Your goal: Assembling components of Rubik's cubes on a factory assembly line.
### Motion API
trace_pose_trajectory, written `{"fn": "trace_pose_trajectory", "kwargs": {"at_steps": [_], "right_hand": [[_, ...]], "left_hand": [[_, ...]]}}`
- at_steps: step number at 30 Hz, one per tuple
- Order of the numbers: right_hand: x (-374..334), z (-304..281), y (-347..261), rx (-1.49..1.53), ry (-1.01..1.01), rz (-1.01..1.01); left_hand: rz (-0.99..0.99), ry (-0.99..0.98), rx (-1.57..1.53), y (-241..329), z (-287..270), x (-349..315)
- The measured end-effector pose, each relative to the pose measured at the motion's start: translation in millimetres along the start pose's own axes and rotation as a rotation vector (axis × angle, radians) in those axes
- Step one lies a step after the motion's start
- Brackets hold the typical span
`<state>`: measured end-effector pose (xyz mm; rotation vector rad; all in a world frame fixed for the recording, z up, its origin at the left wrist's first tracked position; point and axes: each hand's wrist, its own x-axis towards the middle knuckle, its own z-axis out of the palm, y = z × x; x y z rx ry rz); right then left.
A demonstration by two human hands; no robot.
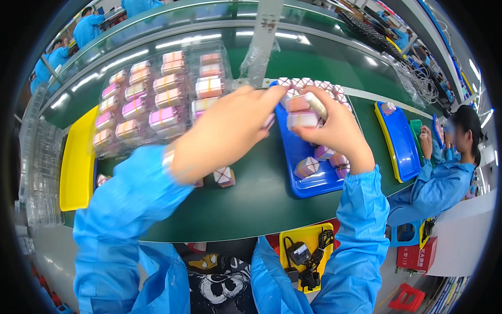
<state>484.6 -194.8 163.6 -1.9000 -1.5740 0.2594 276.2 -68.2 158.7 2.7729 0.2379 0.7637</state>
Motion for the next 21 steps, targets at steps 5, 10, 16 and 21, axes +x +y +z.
{"fn": "trace_pose_trajectory", "kwargs": {"at_steps": [5,10,16,21], "right_hand": [[5.1,52.1,-74.9,-0.056,-0.208,-0.214],[1.6,105.8,-74.2,-0.367,-0.318,-0.222],[-7.6,94.6,-74.5,-0.306,-0.419,-0.148],[-28.6,79.4,-102.0,0.297,0.000,-0.040]], "left_hand": [[-0.289,0.009,0.015,23.4,-120.2,-120.5],[-0.476,-0.048,-0.097,41.4,-107.9,-217.4],[-0.604,0.236,-0.219,34.6,-13.9,-263.6],[-0.644,0.390,-0.430,38.5,15.8,-267.4]]}}
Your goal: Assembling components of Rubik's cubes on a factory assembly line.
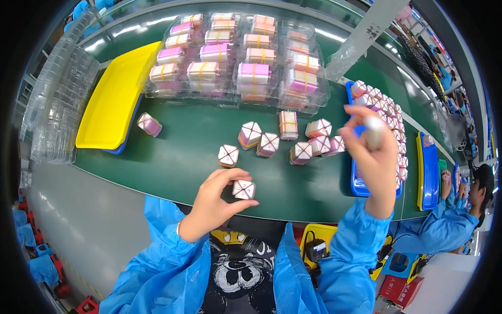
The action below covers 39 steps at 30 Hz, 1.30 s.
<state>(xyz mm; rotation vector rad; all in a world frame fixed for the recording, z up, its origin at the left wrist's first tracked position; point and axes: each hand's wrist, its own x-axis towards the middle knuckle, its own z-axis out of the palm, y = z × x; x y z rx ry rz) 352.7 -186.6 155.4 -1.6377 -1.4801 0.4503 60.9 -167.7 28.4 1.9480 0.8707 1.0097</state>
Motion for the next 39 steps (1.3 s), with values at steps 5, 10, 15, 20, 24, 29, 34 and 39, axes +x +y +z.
{"fn": "trace_pose_trajectory", "kwargs": {"at_steps": [5,10,15,20,24,29,34,39], "right_hand": [[-32.1,68.2,-29.5,1.221,0.049,-0.239],[-43.8,106.9,-25.5,1.148,0.010,-0.067],[-49.1,111.3,-26.9,1.156,-0.126,-0.100],[-41.5,119.1,-27.1,1.058,-0.285,-0.159],[-31.9,118.3,-18.9,1.094,-0.487,-0.191],[-23.1,119.6,-16.9,1.151,-0.652,-0.310],[-24.3,121.0,-22.9,1.082,-0.689,-0.356],[-24.3,123.6,-18.8,1.088,-0.721,-0.410]], "left_hand": [[0.005,-0.017,0.102,4.6,16.3,1.2],[0.085,0.012,0.212,6.6,24.7,-11.9],[0.010,-0.089,0.133,3.2,21.1,-9.8],[-0.004,-0.107,0.123,4.1,15.8,-5.5],[-0.026,-0.049,0.080,10.9,12.5,7.3],[0.027,-0.050,0.109,3.3,16.0,10.1],[0.032,-0.017,0.099,0.0,18.1,5.9],[0.044,-0.012,0.087,-0.6,19.0,5.9]]}}
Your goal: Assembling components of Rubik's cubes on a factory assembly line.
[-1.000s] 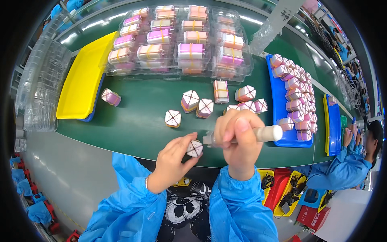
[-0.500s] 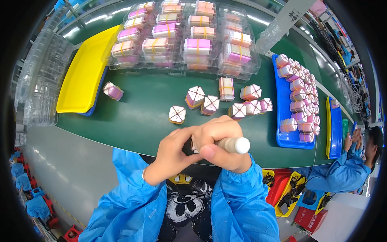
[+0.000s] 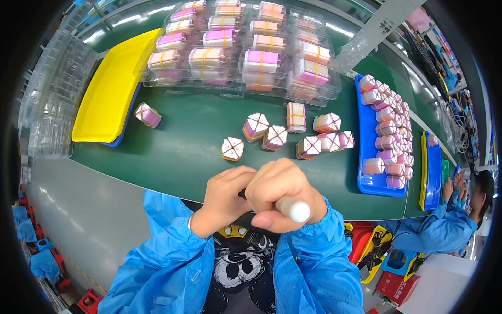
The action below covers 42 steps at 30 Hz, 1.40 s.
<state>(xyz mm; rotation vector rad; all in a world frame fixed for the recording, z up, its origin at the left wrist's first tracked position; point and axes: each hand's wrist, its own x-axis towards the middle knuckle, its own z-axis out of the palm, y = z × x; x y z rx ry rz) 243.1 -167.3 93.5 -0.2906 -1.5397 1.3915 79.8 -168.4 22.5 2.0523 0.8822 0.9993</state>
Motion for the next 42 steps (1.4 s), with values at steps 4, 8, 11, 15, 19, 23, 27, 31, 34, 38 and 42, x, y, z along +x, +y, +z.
{"fn": "trace_pose_trajectory", "kwargs": {"at_steps": [4,8,11,15,19,23,27,31,34,38,42], "right_hand": [[-1.9,-5.3,-3.7,-0.273,0.035,0.075],[-1.3,20.2,-15.1,-0.282,0.408,0.066],[-12.4,34.1,-19.2,-0.153,0.593,0.071],[-17.2,29.8,-10.4,0.031,0.429,-0.087],[-9.2,25.1,-7.6,-0.010,0.279,-0.179],[-9.8,18.5,-12.7,-0.042,0.317,-0.138],[-10.1,19.4,-10.6,-0.048,0.355,-0.125],[-10.1,31.1,-10.4,-0.069,0.547,-0.095],[-12.0,33.5,-10.0,-0.088,0.581,-0.090],[-8.0,34.8,-12.6,-0.198,0.551,-0.038],[-11.4,35.2,-13.4,-0.226,0.565,-0.008]], "left_hand": [[0.023,0.006,0.048,-2.1,0.7,-1.1],[0.011,-0.014,0.053,0.7,-0.7,0.3],[0.020,0.003,0.027,0.6,0.6,1.1],[-0.011,-0.056,0.046,3.2,-1.4,0.5],[-0.020,-0.070,0.024,0.2,-1.3,-1.1],[-0.016,-0.052,0.014,1.2,-0.8,-0.3],[-0.023,-0.068,0.027,4.0,-2.2,1.2],[-0.008,-0.032,0.033,1.5,0.0,-0.5],[0.008,-0.013,0.033,0.5,2.1,-1.1],[0.013,0.004,0.043,2.6,1.9,-0.2],[0.008,-0.004,0.052,1.8,2.4,-0.5]]}}
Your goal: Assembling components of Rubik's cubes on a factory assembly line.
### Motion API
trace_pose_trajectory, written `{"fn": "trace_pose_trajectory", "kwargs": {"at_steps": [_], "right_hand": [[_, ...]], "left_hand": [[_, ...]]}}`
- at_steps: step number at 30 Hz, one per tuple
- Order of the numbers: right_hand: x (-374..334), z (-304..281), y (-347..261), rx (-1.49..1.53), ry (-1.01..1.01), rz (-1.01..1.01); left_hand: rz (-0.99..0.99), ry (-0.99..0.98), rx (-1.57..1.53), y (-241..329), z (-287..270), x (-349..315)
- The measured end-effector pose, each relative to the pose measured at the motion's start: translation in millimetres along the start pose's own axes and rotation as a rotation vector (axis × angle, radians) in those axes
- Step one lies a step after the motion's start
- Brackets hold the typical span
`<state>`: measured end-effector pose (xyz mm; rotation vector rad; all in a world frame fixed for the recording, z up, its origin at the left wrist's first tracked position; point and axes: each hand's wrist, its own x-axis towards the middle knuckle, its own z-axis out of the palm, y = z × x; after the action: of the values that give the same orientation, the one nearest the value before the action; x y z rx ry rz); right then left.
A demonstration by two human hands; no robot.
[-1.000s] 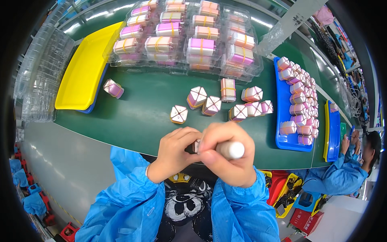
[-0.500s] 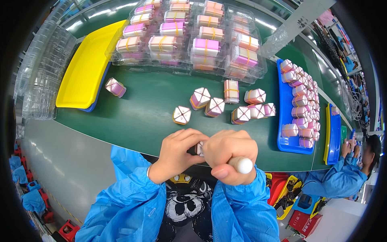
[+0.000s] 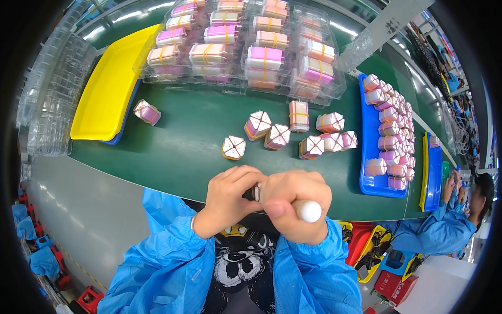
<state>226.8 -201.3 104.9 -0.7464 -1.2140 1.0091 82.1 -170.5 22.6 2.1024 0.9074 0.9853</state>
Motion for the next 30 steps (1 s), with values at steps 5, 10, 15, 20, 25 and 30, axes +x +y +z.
{"fn": "trace_pose_trajectory", "kwargs": {"at_steps": [5,10,15,20,25,30], "right_hand": [[2.4,1.8,1.7,0.019,-0.065,-0.063],[1.0,2.4,1.7,-0.055,-0.066,-0.065],[-0.1,6.2,3.6,-0.147,-0.018,-0.031],[-1.1,2.2,8.4,-0.123,-0.042,-0.027],[-0.8,2.4,13.1,-0.147,-0.070,-0.078],[-3.6,1.6,16.7,-0.058,0.010,-0.011]], "left_hand": [[0.013,0.015,0.011,1.2,0.4,0.4],[0.021,0.000,0.040,-0.4,1.9,-1.4],[0.025,-0.014,0.063,-1.4,0.3,-1.4],[0.026,-0.001,0.043,-0.8,-0.6,-0.2],[0.037,0.002,0.031,-0.8,-1.3,0.6],[0.042,0.002,0.053,0.0,-1.3,0.6]]}}
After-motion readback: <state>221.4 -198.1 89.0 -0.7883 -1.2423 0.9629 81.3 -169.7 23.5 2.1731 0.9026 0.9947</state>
